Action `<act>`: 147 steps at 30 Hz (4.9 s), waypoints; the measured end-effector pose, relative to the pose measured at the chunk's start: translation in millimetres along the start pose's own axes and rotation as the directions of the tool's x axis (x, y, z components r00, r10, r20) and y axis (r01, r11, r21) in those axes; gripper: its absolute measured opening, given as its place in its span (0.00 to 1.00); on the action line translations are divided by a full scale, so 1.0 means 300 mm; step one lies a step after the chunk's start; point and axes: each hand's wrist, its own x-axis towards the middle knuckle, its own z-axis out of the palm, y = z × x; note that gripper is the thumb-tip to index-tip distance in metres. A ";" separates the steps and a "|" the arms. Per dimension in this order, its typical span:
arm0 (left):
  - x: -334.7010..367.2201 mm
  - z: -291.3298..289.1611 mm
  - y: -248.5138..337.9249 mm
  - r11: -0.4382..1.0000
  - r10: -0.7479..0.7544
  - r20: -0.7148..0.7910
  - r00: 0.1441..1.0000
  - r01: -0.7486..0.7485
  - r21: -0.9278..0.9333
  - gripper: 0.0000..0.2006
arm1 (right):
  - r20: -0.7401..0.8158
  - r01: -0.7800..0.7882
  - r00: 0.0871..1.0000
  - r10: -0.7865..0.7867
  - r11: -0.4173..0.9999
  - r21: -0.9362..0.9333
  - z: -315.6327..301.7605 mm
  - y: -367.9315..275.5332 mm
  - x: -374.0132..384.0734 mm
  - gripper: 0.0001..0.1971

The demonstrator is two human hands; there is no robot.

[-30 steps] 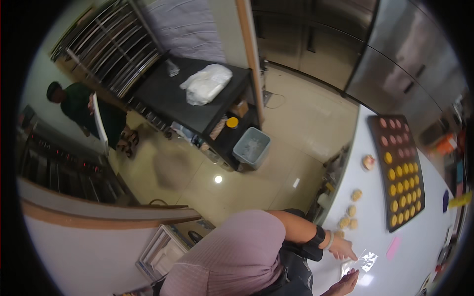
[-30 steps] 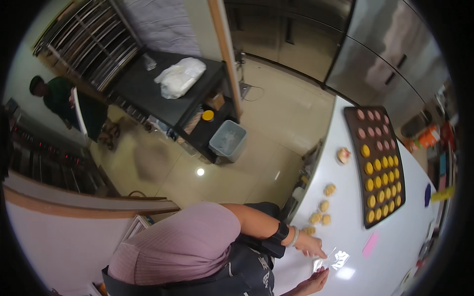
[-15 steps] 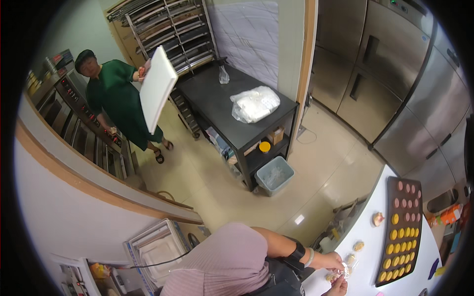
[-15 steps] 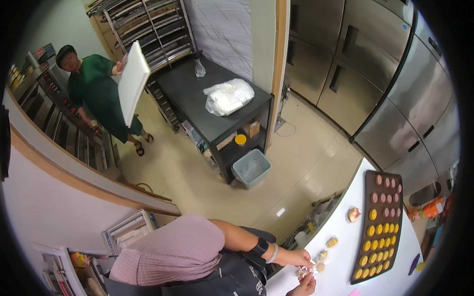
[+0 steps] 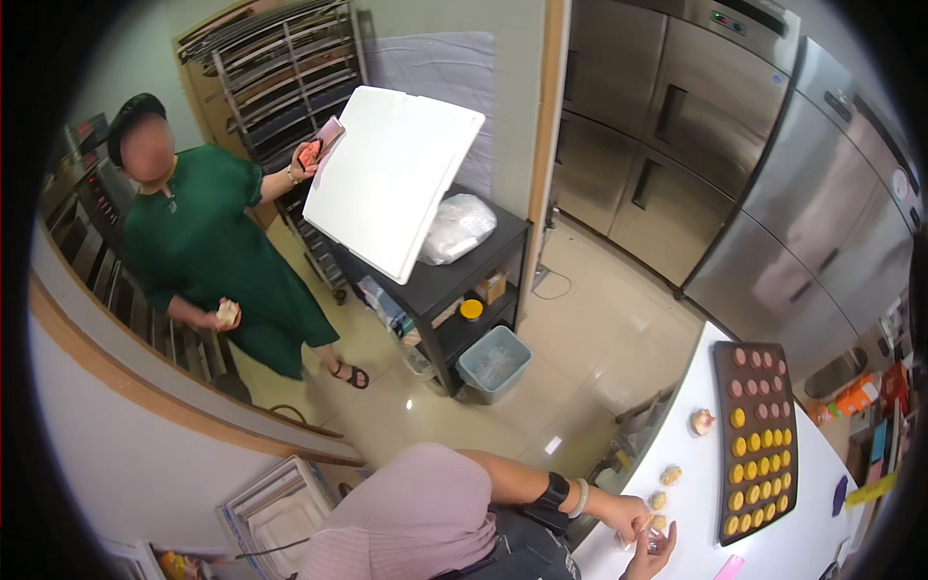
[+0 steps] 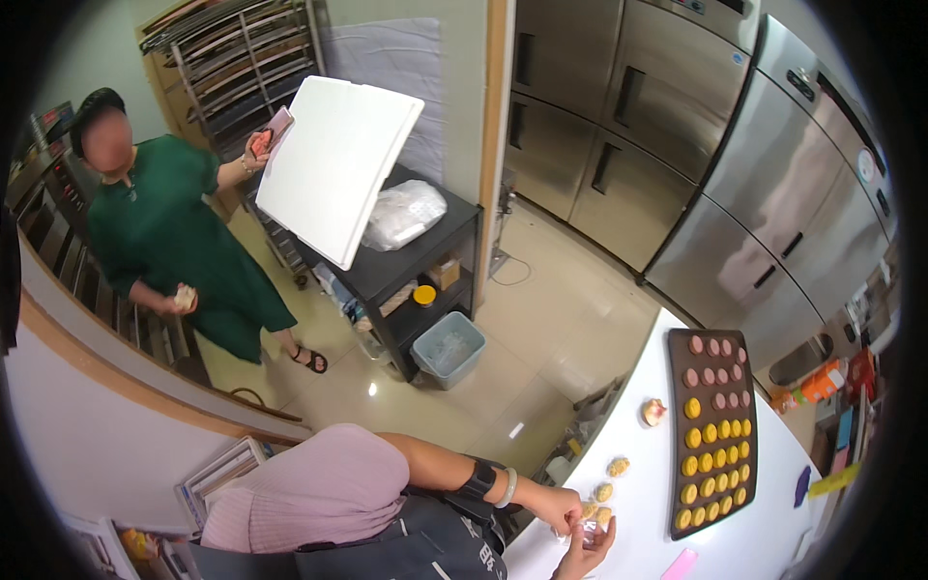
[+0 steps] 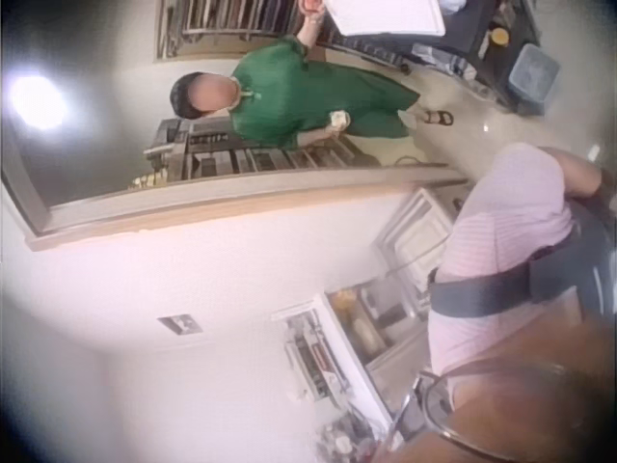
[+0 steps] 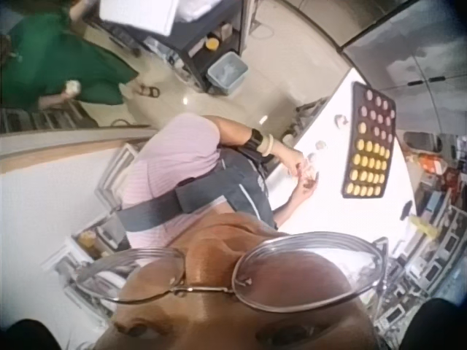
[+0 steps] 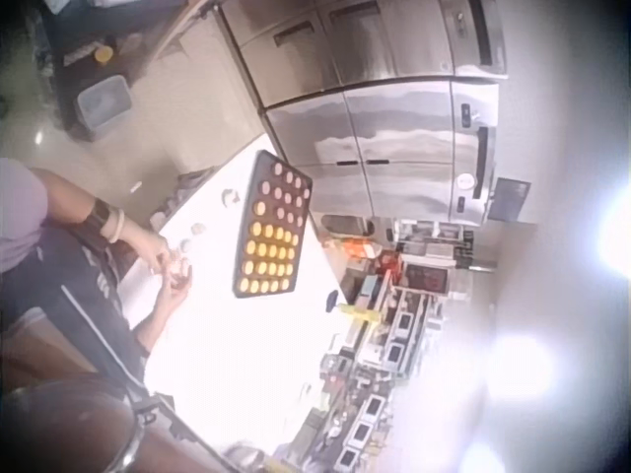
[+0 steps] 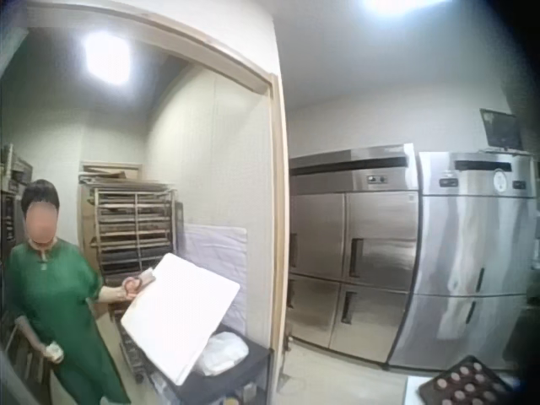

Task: The person places small pastries into individual clear plastic wrappers by hand and then arranges the wrapped pastries onto a black tray.

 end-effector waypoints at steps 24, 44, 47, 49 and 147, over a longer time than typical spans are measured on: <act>0.118 0.380 -0.057 0.929 -0.161 0.148 0.976 0.201 -0.312 0.15 | -0.587 -0.269 0.771 0.247 0.962 0.050 -0.247 0.057 -0.183 0.21; 0.096 0.493 -0.064 0.776 -0.474 0.288 0.832 0.549 -0.309 0.15 | -0.627 -0.153 0.682 0.377 0.911 0.382 -0.354 0.094 -0.304 0.25; 0.095 0.492 -0.072 0.794 -0.483 0.214 0.849 0.528 -0.302 0.13 | -0.606 -0.154 0.701 0.376 0.910 0.386 -0.353 0.098 -0.307 0.24; 0.102 0.489 -0.079 0.800 -0.479 0.224 0.849 0.527 -0.286 0.13 | -0.600 -0.122 0.711 0.365 0.905 0.407 -0.363 0.110 -0.311 0.24; 0.084 -0.026 -0.161 0.522 -0.685 -0.005 0.729 0.486 -0.701 0.14 | 0.078 0.229 0.941 -0.329 0.449 -0.863 -0.124 0.401 -0.090 0.24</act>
